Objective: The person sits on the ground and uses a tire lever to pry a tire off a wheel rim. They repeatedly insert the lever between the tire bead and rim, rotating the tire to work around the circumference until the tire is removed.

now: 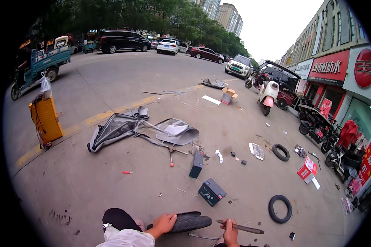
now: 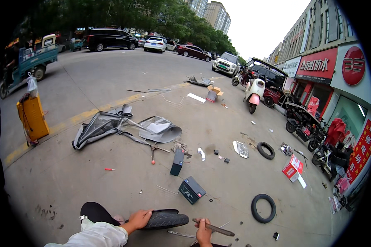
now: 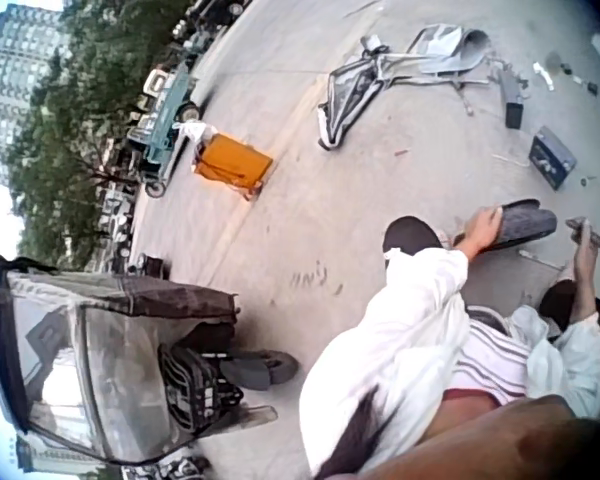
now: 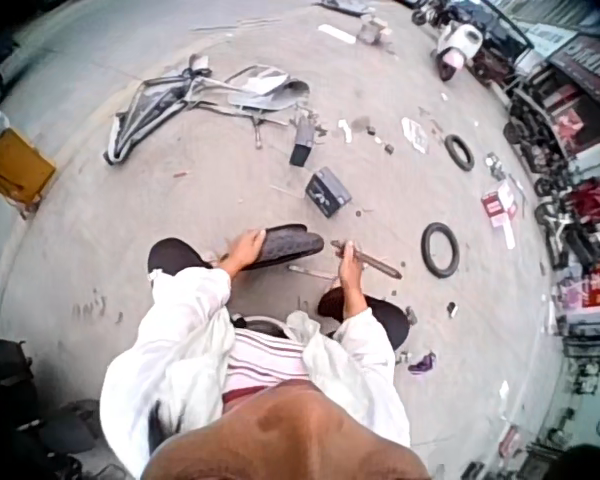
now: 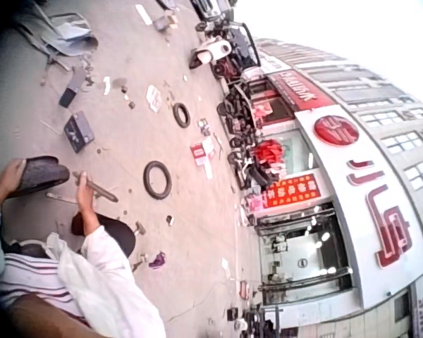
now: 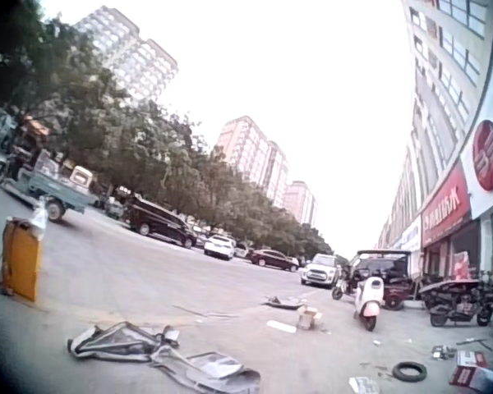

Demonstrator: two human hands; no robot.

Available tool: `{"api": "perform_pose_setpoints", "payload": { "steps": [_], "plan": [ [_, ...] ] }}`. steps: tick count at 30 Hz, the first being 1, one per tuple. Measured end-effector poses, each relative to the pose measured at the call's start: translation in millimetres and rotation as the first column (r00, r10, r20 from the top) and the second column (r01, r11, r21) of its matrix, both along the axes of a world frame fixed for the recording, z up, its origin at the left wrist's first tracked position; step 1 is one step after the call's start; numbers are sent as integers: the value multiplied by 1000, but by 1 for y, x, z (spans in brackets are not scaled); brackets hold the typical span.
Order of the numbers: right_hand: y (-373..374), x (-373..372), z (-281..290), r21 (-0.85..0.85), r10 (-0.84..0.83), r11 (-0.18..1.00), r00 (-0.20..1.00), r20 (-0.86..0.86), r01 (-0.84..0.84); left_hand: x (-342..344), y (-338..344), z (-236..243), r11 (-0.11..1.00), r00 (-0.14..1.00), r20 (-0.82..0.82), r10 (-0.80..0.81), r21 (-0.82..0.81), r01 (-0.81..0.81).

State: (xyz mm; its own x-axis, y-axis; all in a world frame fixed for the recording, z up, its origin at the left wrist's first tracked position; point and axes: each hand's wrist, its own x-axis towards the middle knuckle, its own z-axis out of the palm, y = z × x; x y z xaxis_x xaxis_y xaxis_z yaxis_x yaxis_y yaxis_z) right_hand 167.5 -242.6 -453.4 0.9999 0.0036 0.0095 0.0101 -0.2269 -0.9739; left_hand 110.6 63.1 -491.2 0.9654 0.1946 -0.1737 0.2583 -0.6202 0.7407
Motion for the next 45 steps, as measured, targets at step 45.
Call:
{"api": "perform_pose_setpoints", "payload": {
  "steps": [45],
  "plan": [
    [92,-24,78,-249,724,640,679,-122,-727,-33,1,-10,935,848,394,-355,136,328]
  ]
}}
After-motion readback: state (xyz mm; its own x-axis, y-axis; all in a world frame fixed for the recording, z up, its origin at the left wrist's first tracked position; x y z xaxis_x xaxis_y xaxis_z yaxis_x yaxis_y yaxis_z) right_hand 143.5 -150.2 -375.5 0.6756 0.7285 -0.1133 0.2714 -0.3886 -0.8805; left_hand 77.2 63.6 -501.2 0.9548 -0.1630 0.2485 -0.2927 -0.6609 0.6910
